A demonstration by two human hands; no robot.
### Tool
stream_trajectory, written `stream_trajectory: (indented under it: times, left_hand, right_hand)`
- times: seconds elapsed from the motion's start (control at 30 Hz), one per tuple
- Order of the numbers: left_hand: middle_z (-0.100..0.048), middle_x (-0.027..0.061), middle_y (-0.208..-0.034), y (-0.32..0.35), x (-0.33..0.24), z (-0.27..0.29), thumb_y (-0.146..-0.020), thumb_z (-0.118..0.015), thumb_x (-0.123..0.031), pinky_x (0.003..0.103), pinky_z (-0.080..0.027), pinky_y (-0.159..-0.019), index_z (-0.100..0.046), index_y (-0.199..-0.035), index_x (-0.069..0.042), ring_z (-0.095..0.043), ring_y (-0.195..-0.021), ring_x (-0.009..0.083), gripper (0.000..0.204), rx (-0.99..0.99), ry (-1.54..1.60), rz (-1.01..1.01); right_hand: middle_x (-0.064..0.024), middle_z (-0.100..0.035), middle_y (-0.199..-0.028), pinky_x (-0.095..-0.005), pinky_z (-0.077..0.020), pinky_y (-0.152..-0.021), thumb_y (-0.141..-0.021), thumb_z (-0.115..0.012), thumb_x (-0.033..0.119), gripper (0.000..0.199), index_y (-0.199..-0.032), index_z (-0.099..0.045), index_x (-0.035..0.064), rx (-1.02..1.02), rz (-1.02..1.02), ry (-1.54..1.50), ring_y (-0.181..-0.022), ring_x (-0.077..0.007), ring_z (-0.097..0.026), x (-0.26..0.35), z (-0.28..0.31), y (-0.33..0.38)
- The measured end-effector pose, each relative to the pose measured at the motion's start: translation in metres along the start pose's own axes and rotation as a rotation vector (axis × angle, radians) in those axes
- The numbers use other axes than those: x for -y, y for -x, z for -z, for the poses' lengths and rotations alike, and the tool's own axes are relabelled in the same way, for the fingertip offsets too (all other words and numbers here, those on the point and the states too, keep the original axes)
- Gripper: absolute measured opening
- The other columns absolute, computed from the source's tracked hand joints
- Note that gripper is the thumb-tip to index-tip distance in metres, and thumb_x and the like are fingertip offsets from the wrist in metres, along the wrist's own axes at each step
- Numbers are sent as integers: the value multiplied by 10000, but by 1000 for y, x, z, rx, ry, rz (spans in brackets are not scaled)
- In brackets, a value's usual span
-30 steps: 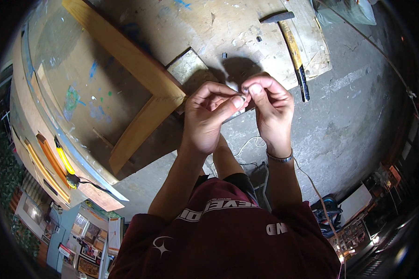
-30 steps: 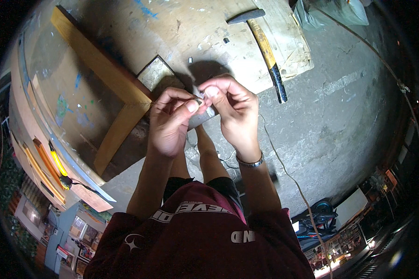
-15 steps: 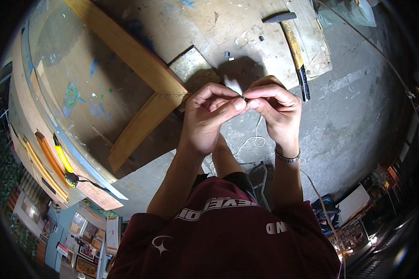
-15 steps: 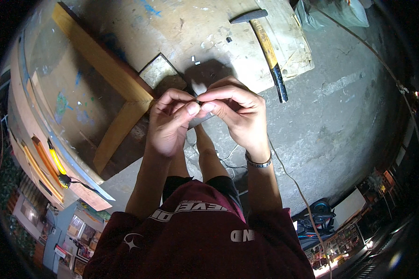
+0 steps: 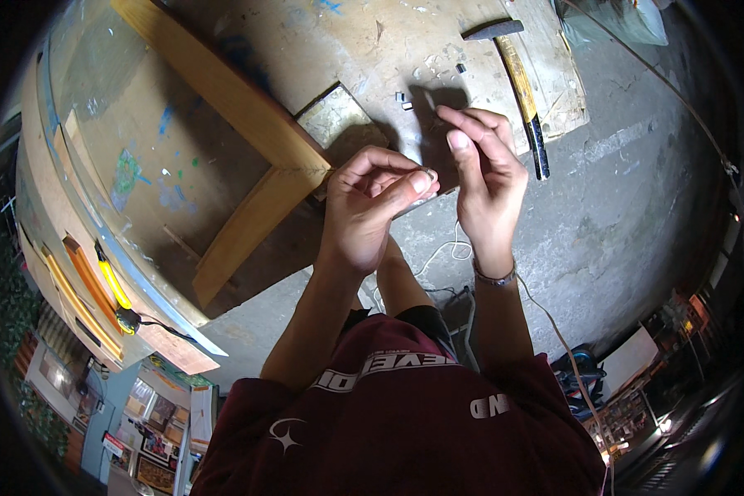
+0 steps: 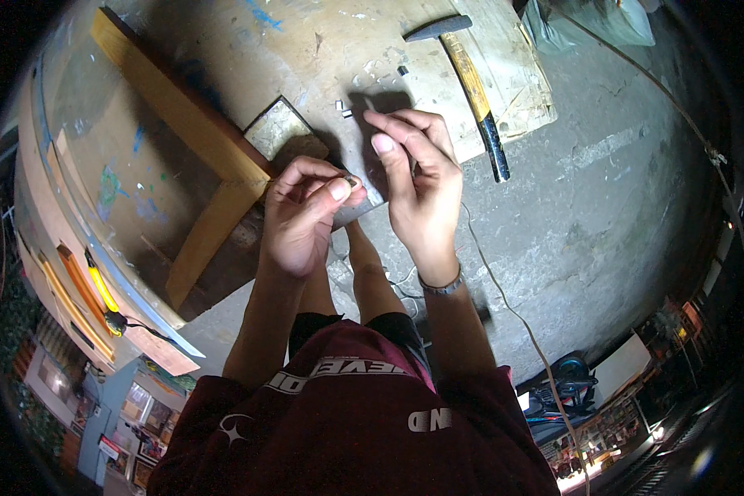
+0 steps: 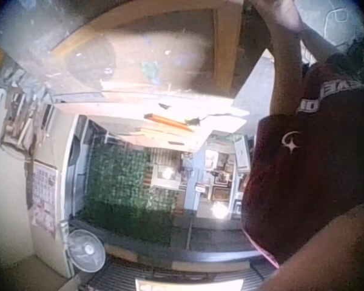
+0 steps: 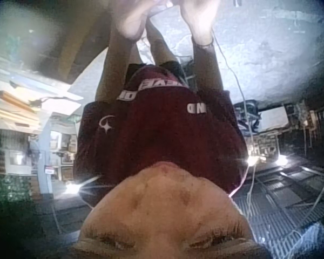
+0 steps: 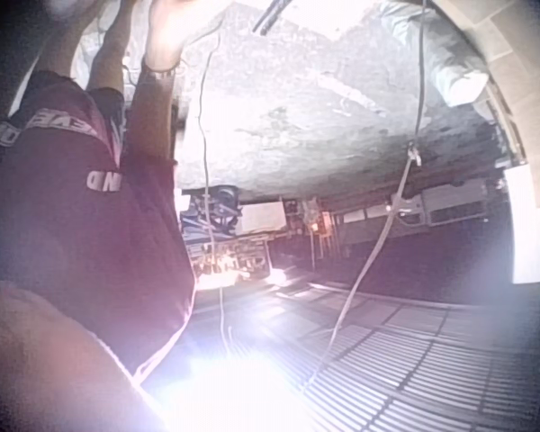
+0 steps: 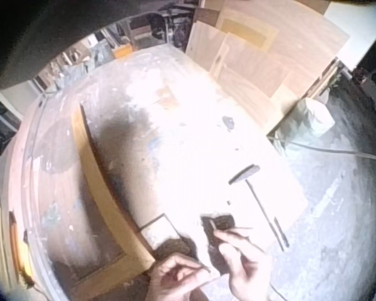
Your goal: The person assembles a wooden frame by hammering nails into pre-drilled holes on a workbench. They repeatedly position nails, strike them with a hammer, and adjust the frame pieces to align joints.
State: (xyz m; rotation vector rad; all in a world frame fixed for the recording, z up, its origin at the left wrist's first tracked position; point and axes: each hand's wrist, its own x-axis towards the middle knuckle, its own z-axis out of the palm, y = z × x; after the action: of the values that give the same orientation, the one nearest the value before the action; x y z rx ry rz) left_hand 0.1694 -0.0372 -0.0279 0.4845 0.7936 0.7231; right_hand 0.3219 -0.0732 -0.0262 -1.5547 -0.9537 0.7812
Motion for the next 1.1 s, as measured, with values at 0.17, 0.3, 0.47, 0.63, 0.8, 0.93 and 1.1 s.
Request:
stream_trajectory:
  times: [0.17,0.3,0.47,0.63,0.8,0.93,1.1]
  left_hand:
    - [-760,139,-993,-1,1,4,-938,-723,56,336,-630,-887,-675,-1042,27,-747,-933,174,118,18,75,-31]
    - [-758,134,-995,0,0,3,-940,-718,63,326,-623,-897,-676,-1043,26,-747,-943,174,118,32,74,-24]
    - [-758,139,-1009,0,1,6,-940,-713,70,327,-623,-900,-673,-1051,28,-750,-951,182,125,51,94,-34]
    - [-761,148,-1004,0,2,1,-939,-710,72,339,-630,-899,-670,-1054,32,-753,-945,188,129,13,90,-32]
    - [-737,134,-984,1,-1,2,-968,-672,36,345,-621,-893,-649,-1059,19,-739,-921,189,96,-22,-4,-21]
    - [-763,145,-985,0,-1,8,-939,-726,53,327,-632,-874,-684,-1035,35,-749,-932,172,107,22,43,-33]
    - [-764,147,-986,2,2,6,-938,-729,54,320,-631,-868,-688,-1043,34,-754,-929,177,115,19,74,-7]
  right_hand:
    - [-98,-729,-1050,-303,-570,-819,-886,-784,-39,242,-1120,-799,21,272,-1,-184,-950,-172,-701,7,17,4]
    - [-99,-744,-1018,-291,-568,-815,-875,-806,-19,188,-1059,-812,17,264,-46,-198,-939,-169,-701,4,20,4]
    - [-90,-745,-1015,-274,-565,-807,-895,-794,-17,171,-1062,-807,18,226,-126,-325,-936,-153,-698,3,16,9]
    - [-69,-724,-998,-236,-536,-772,-970,-723,-8,152,-1109,-784,9,124,-274,-383,-860,-117,-665,2,9,8]
    - [-46,-697,-1079,-226,-497,-840,-979,-697,-17,216,-1185,-763,-4,74,-92,-39,-951,-108,-626,7,6,-3]
    - [-91,-701,-1067,-299,-579,-846,-891,-769,-61,236,-1120,-772,-5,314,5,-240,-994,-166,-686,6,18,3]
    - [-101,-704,-1064,-289,-602,-798,-926,-738,-70,174,-1093,-750,-24,302,-106,-351,-906,-159,-706,5,20,5]
